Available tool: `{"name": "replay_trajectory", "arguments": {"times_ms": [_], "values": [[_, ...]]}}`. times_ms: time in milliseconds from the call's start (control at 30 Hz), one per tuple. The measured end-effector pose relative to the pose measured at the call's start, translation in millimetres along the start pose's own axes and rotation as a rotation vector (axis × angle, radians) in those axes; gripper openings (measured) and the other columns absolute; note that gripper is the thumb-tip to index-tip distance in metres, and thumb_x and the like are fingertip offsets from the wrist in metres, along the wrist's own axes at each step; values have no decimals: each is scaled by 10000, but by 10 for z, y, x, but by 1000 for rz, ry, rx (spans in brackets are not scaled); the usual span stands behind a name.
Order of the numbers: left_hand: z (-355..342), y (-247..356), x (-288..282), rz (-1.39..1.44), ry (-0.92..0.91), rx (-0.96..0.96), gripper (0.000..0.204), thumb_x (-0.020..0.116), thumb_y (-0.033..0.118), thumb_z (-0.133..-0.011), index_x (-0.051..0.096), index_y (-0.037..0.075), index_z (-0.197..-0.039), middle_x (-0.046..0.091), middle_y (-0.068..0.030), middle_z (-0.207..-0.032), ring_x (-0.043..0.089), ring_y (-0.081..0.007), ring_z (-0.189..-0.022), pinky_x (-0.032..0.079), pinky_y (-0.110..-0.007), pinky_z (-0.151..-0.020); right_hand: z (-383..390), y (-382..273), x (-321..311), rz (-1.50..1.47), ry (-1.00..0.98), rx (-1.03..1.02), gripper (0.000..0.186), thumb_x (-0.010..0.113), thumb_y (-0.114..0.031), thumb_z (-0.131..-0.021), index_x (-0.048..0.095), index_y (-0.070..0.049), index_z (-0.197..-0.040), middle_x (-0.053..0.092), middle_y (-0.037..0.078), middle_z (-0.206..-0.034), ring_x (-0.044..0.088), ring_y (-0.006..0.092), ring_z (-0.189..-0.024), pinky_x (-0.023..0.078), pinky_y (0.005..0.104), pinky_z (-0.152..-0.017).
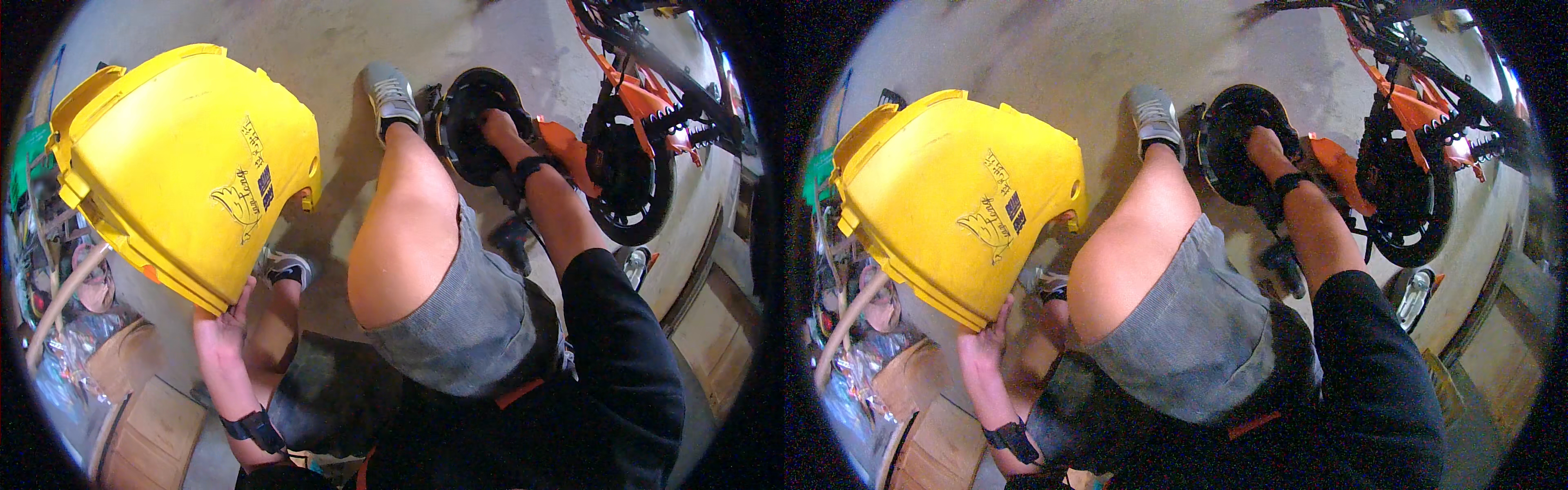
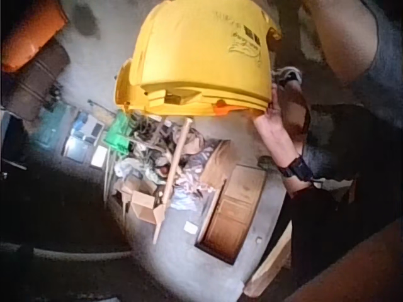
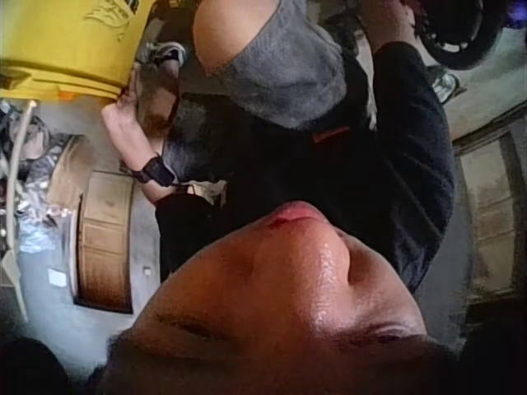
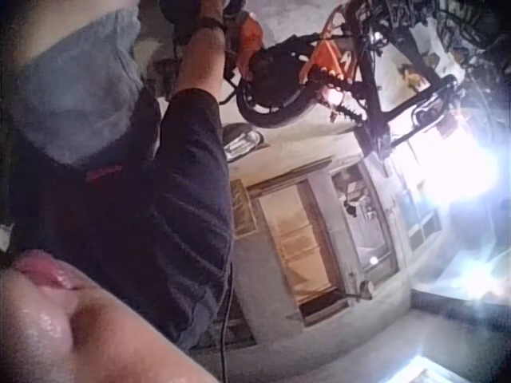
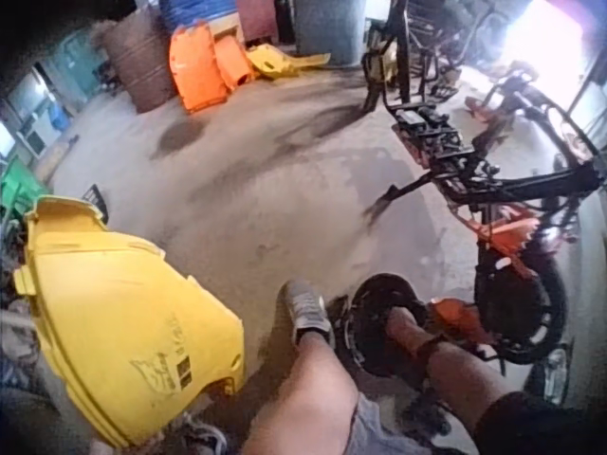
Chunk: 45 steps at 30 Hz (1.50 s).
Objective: Repairing and assembling yellow motorcycle fairing panels using a power drill and manual alignment.
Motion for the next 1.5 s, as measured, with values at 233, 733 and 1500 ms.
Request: {"name": "replay_trajectory", "arguments": {"times_ms": [233, 733, 1500], "values": [[63, 22, 63, -59, 2, 46, 423, 436, 241, -946, 435, -15, -1283, 514, -200, -1253, 524, -372, -1106, 483, -460, -946, -73, -47, 138, 33, 46, -32, 272, 587, -244, -783, 674, -79, -981, 651, 191, -946, 622, 371, -899, 498, 459, -809], [296, 237, 40, 81, -153, 282, 361, 495, 141, -886, 471, 6, -1220, 527, -182, -1235, 513, -348, -1148, 441, -559, -958, 226, -642, -839, -461, 130, -152, 182, 551, -196, -902, 549, -29, -974, 626, 111, -801, 616, 212, -669, 496, 329, -578], [733, 119, 386, 196, -237, 416, 259, 484, -21, -776, 550, -71, -1021, 616, -165, -955, 658, -291, -813, 573, -410, -653, 3996, -5197, -2342, 205, -112, -1188, 181, 606, -93, -765, 655, 1, -911, 665, 168, -852, 641, 320, -796, 501, 382, -739]]}}
Point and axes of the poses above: each hand's wrist, its own z-axis away from the middle knuckle, its own x-axis out of the palm, y = z × x, the point moved 6 cm from there along -z, towards the middle knuckle
